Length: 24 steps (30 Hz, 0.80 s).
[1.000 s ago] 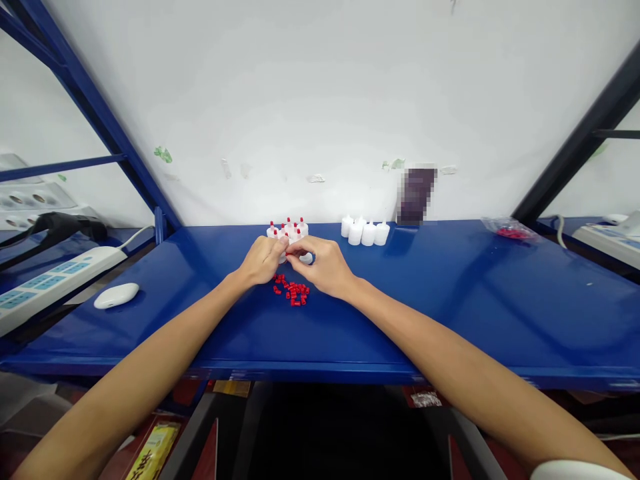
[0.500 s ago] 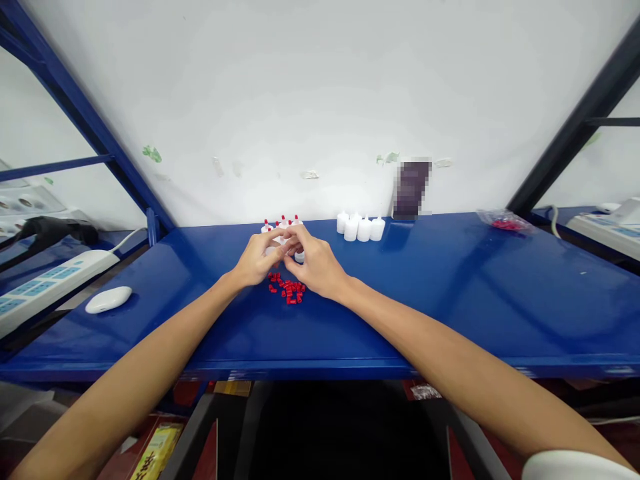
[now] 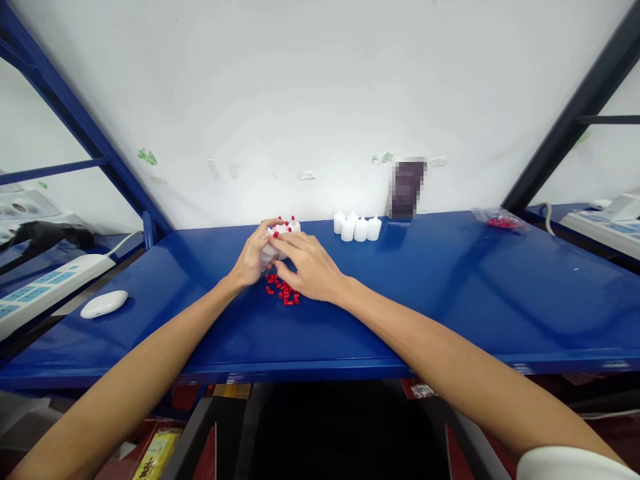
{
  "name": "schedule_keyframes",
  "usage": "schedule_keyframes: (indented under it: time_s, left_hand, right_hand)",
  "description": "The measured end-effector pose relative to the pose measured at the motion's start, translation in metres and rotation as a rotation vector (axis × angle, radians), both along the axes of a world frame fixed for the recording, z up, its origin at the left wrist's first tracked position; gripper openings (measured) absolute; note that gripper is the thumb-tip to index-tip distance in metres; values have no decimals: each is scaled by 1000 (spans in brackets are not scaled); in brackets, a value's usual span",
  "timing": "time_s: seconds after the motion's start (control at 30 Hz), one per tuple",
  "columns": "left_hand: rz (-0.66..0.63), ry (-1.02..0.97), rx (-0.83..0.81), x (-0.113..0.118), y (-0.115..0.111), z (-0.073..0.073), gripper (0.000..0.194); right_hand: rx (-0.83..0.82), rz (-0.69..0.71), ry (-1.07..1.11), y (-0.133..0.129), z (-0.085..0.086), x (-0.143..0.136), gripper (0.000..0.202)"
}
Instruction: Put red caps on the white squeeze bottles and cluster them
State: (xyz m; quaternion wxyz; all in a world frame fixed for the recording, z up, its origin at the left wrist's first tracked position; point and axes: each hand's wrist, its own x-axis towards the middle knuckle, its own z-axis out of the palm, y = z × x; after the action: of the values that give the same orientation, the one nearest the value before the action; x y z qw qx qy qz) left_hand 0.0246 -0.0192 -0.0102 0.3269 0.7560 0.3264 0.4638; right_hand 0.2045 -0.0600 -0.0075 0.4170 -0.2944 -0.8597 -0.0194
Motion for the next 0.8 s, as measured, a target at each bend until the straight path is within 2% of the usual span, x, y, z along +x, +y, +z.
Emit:
schedule_keyframes:
  time_s: [0.07,0.13,0.33,0.47,0.63,0.8]
  left_hand:
    - [101,45,30,-4,4,-1,40]
    - [179,55,74,-9,8,-1,28]
    - [194,-34,83,-11,9,2,18]
    - [163,-54,101,-6,6,4,8]
    - [163,-75,151,-4,5,3,13]
    - [187,-89,217,-4,3,4,10]
  right_hand:
    - [-12,-102,43,6,0,6,44]
    - [-49,-176,-17,12,-2,14,44]
    - [-153,-255,-334,17,-7,21,42]
    - [-172,-229,-367,14,-8,19,42]
    - [-102,-218,-262,9,-2,19,39]
    - [-42,-3,-344,7,6,9,32]
